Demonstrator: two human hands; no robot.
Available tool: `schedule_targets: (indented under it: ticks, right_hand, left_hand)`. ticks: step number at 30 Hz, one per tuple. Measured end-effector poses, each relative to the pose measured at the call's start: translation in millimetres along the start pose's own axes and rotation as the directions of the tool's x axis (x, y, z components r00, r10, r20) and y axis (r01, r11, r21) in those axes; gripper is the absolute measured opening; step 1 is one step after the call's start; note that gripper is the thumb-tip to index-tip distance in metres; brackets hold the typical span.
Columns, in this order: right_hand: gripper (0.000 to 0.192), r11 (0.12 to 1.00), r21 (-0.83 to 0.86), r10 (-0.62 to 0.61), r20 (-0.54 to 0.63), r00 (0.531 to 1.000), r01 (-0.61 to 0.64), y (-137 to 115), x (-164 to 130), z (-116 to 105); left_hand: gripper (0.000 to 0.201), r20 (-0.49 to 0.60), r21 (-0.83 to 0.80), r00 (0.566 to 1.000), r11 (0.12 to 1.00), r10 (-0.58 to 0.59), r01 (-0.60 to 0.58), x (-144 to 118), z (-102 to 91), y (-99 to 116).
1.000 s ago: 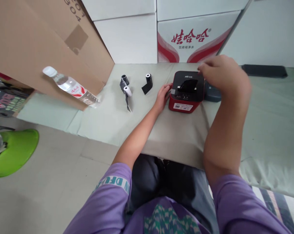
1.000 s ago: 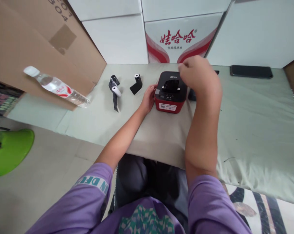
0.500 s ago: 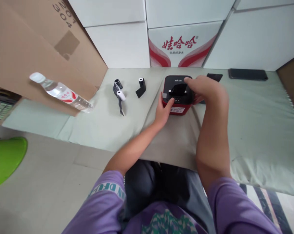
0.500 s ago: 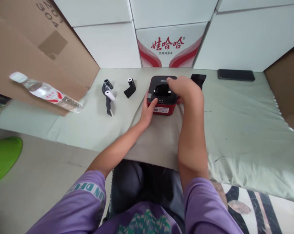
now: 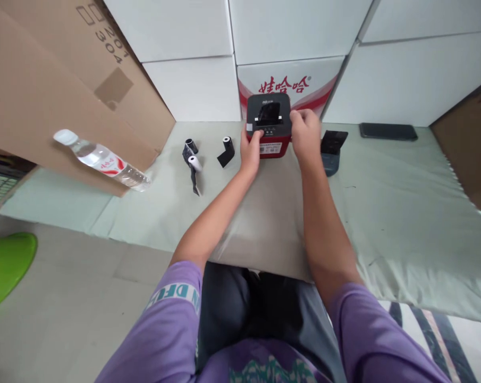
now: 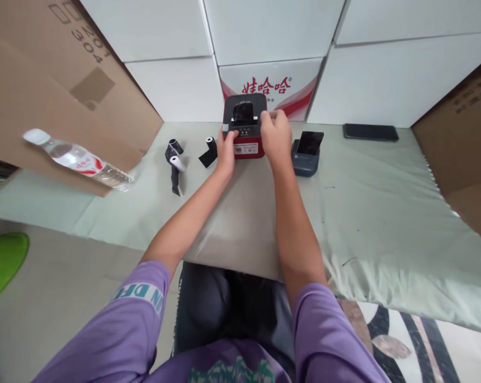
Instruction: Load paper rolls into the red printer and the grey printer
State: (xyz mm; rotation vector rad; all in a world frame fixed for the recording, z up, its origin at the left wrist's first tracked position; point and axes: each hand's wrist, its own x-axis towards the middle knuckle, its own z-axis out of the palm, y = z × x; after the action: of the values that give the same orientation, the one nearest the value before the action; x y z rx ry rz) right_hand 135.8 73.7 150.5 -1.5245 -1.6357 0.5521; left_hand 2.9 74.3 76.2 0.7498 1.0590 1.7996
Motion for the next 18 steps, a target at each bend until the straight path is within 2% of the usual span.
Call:
schedule_targets:
  ticks: [3, 7, 10, 13, 18]
  right_hand:
    - [0.049, 0.999, 0.002, -0.037, -0.002, 0.999, 0.037, 19, 12, 25]
    - [0.061, 0.996, 0.026, -0.088, -0.009, 0.996, 0.088, 61, 30, 53]
    - [0.068, 0.979, 0.171, -0.099, -0.075, 0.992, 0.111, 93, 42, 68]
    - [0.067, 0.941, 0.308, -0.103, -0.142, 0.985, 0.143, 115, 50, 78]
    - [0.068, 0.924, 0.333, -0.166, -0.097, 0.981, 0.190, 131, 57, 83]
  left_hand:
    - [0.013, -0.023, 0.013, 1.000, 1.000, 0.018, -0.018, 31, 8.1, -12]
    - [0.013, -0.038, 0.037, 0.998, 0.998, -0.044, 0.045, 56, 19.4, -33]
    - [0.014, -0.016, 0.054, 0.996, 0.994, -0.090, 0.090, 64, 25.9, -46]
    - [0.017, -0.027, 0.081, 0.994, 0.991, -0.109, 0.110, 65, 28.1, -55]
    - [0.024, -0.032, 0.202, 0.998, 0.978, -0.045, 0.051, 67, 28.1, -64]
